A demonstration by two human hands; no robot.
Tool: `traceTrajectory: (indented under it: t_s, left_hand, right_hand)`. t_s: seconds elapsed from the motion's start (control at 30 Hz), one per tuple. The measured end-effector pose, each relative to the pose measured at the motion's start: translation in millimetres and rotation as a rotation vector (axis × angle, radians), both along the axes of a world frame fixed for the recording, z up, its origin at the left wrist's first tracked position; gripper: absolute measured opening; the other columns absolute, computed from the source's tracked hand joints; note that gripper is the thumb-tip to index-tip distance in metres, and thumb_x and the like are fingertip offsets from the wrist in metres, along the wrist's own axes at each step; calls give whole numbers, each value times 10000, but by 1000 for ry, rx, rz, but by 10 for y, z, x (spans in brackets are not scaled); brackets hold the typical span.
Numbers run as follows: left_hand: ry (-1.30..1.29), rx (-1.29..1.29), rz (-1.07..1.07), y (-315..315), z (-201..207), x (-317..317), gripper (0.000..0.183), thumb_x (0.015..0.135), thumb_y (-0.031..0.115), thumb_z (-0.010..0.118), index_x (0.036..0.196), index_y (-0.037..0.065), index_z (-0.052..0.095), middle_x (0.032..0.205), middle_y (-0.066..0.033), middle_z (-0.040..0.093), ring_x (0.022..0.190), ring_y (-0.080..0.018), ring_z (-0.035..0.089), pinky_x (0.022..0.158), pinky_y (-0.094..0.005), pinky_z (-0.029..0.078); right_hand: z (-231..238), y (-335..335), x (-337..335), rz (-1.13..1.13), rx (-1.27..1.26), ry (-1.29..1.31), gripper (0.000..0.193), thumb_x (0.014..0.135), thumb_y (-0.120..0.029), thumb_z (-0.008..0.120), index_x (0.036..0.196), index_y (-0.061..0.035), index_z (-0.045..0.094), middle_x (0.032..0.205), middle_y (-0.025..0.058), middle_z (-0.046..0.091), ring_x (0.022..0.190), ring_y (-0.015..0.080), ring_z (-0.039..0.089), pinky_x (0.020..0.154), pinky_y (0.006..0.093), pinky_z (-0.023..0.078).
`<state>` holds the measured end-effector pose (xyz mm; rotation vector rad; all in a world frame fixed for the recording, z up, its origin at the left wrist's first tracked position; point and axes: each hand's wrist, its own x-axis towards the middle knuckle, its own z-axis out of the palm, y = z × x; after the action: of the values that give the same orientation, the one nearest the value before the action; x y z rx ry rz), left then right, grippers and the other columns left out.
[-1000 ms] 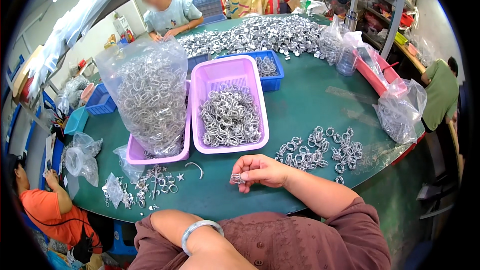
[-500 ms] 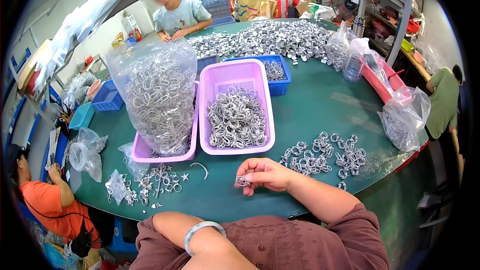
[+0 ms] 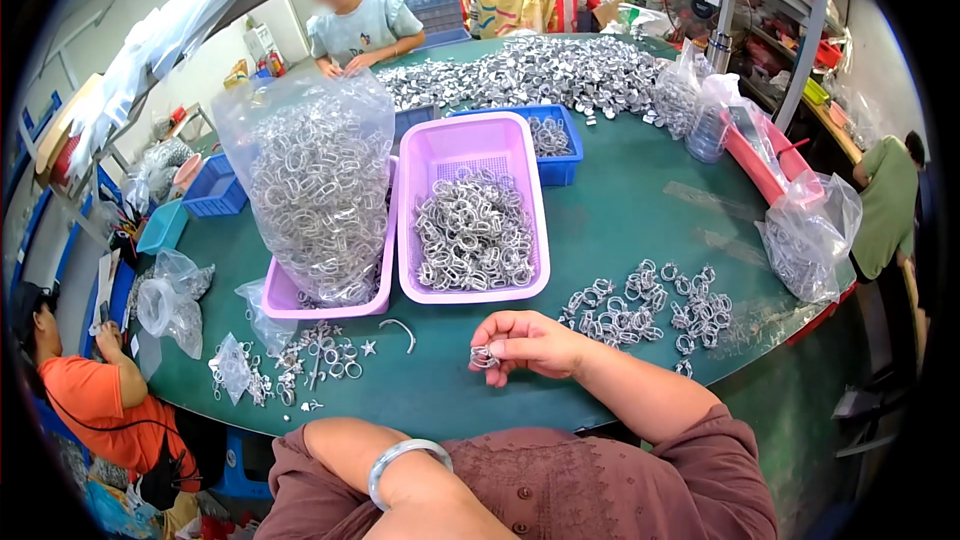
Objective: The person assembles metal clasps by connecting small metal pieces together by hand and places the assembled fittings into piles on the table.
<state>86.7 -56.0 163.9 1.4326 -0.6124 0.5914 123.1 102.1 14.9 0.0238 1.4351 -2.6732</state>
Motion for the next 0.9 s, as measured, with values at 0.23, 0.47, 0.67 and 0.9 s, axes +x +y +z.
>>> traceTrajectory:
  t_s: [0.23,0.47,0.67,0.9]
  left_hand:
    - [-51,21,33,15,32,-20,272,754,349,636,728,79,620,684,-85,583,602,-292,545,518,-364,415]
    - [-64,-12,34,0,68,-48,317,765,346,623,623,72,549,589,-87,516,533,-284,501,463,-358,376]
    - [-64,147,91,37,5,-176,456,791,387,583,515,68,409,525,-96,437,473,-285,446,553,-361,416]
    - [-68,-264,559,157,-830,-953,426,727,434,623,594,32,572,471,-59,408,416,-210,397,768,-460,446]
  right_hand:
    - [6,-3,13,-16,-1,-1,276,869,-145,491,1126,-44,486,933,91,592,712,149,595,619,268,492]
    - [44,2,6,-4,-180,-5,288,878,-159,469,1141,-43,470,919,116,575,703,184,597,601,291,502]
    - [75,-6,-2,6,-149,-16,135,857,-142,515,962,-66,479,918,110,559,663,171,592,543,271,497]
    - [903,-95,117,438,281,252,123,807,-60,487,926,-32,500,880,55,561,672,82,522,576,223,437]
